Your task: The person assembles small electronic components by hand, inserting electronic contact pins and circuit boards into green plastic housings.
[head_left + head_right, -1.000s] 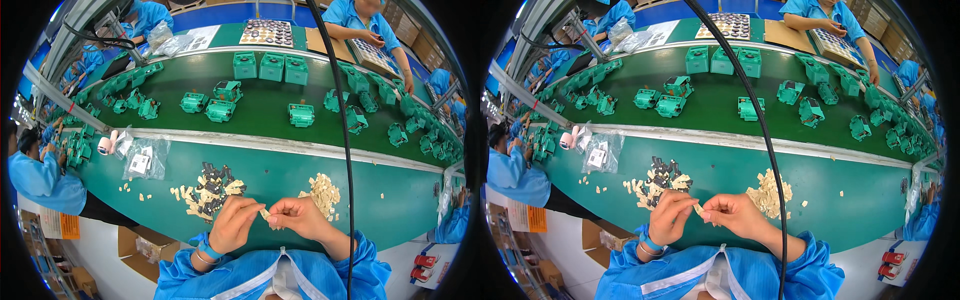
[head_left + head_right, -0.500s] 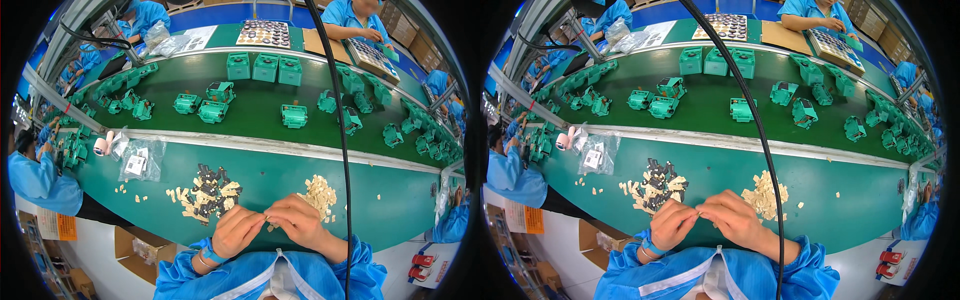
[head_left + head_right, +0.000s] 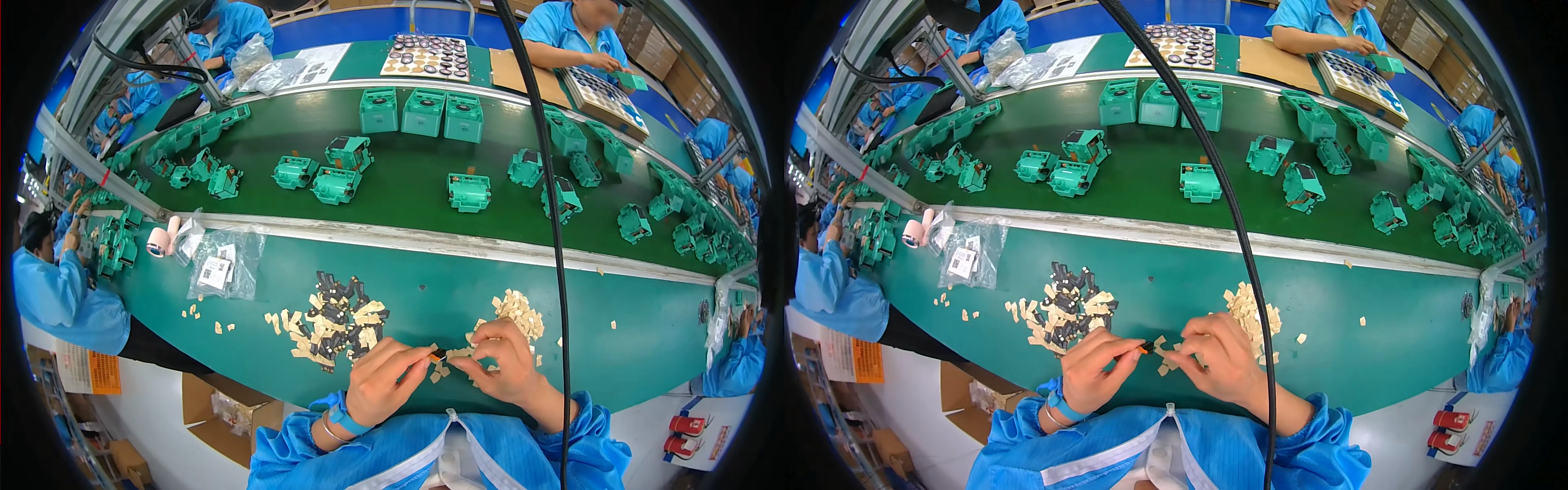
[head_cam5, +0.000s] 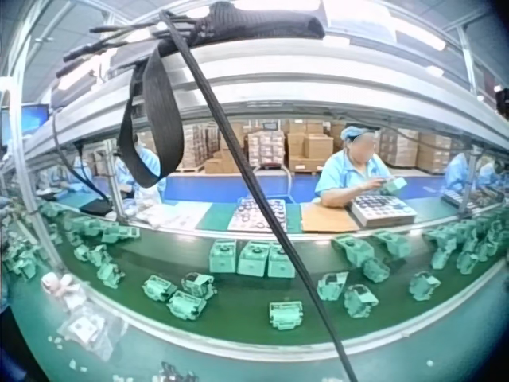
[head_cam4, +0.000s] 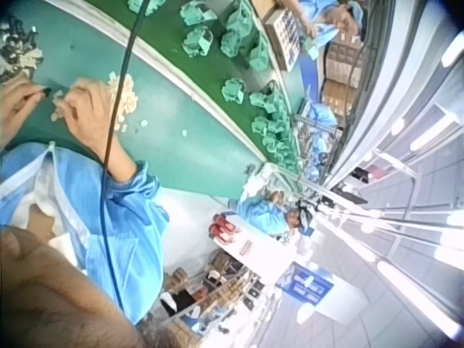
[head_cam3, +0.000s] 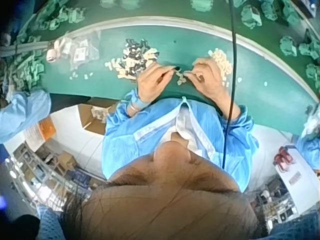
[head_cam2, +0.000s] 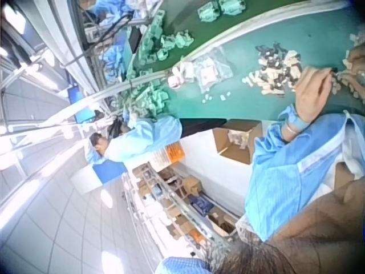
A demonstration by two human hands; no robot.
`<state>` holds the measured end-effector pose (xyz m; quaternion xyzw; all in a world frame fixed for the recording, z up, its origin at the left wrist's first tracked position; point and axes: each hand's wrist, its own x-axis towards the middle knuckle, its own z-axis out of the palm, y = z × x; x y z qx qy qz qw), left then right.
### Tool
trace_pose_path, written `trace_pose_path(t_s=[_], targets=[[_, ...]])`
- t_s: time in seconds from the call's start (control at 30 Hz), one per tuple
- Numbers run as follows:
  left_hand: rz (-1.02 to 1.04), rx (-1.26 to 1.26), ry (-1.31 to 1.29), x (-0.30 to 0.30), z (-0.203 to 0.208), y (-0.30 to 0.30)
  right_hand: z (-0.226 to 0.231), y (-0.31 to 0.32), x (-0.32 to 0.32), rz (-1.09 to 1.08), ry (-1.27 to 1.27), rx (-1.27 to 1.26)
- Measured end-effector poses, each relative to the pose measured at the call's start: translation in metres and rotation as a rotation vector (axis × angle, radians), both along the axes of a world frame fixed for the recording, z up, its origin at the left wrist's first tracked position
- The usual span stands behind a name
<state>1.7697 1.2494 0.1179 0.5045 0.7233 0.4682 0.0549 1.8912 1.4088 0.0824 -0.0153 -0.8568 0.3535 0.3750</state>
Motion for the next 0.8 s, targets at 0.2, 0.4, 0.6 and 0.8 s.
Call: trace_pose_path(t_s=[0.2,0.4,0.6,0.8], targets=[[-0.044,-0.069,-0.225,0.007,0.001,0.001,0.007,0.007,-0.003,0.089,0.11,0.296],[-0.133,-0.197,-0.812,0.005,-0.003,-0.002,0.01,0.016,0.001,0.182,0.12,0.351],[-0.205,-0.219,-1.03,0.0,-0.01,-0.003,0.017,0.016,0.001,0.215,0.098,0.35],[-0.148,-0.183,-1.118,0.0,-0.019,-0.006,0.02,0.019,-0.008,0.284,0.053,0.261]])
